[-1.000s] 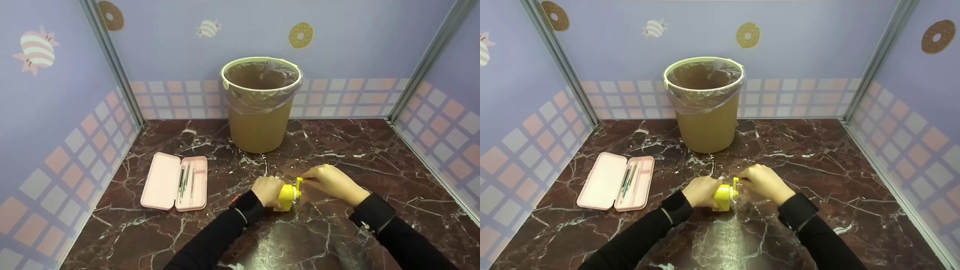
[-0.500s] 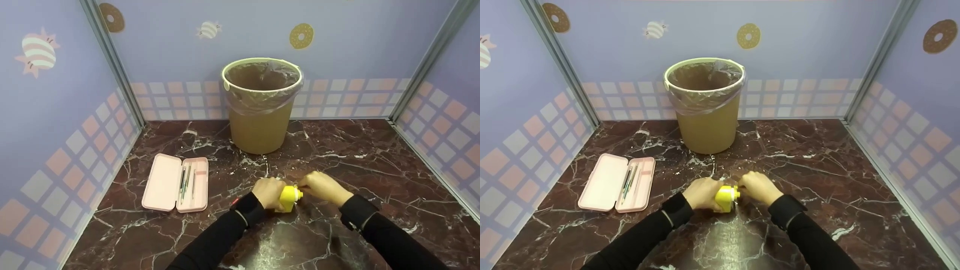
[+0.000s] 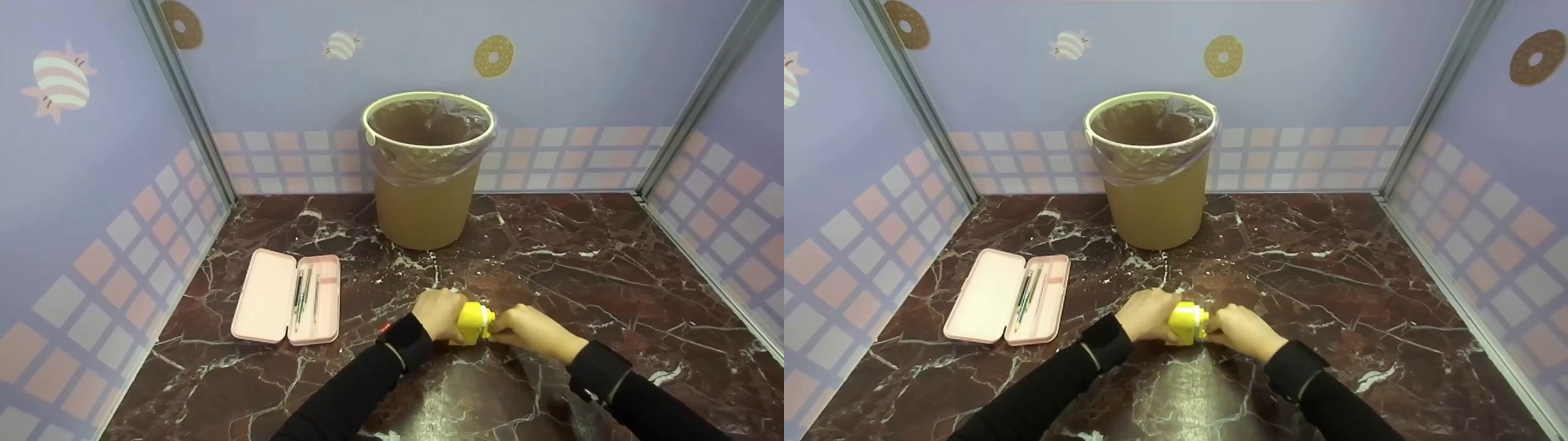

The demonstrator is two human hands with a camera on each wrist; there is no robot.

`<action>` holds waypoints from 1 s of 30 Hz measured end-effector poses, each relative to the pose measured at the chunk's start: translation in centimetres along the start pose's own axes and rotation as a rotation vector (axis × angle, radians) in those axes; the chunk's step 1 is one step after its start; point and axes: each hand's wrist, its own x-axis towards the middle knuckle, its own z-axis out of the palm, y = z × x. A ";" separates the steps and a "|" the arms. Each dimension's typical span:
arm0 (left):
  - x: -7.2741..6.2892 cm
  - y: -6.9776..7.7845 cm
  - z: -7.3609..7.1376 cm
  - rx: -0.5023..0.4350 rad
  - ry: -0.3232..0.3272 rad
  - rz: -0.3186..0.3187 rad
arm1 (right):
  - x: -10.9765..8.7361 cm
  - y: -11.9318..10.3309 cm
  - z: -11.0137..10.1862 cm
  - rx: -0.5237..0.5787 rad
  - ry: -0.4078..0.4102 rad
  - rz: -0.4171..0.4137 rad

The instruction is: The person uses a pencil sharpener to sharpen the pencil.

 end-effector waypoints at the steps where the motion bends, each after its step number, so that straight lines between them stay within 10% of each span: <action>1: 0.0 0.0 0.0 0.000 -0.001 -0.002 | -0.1 -0.2 0.0 0.007 0.002 -0.011; 30: 0.0 0.0 -0.2 -0.013 -0.024 -0.017 | -0.5 -3.9 -5.9 -0.147 0.096 0.008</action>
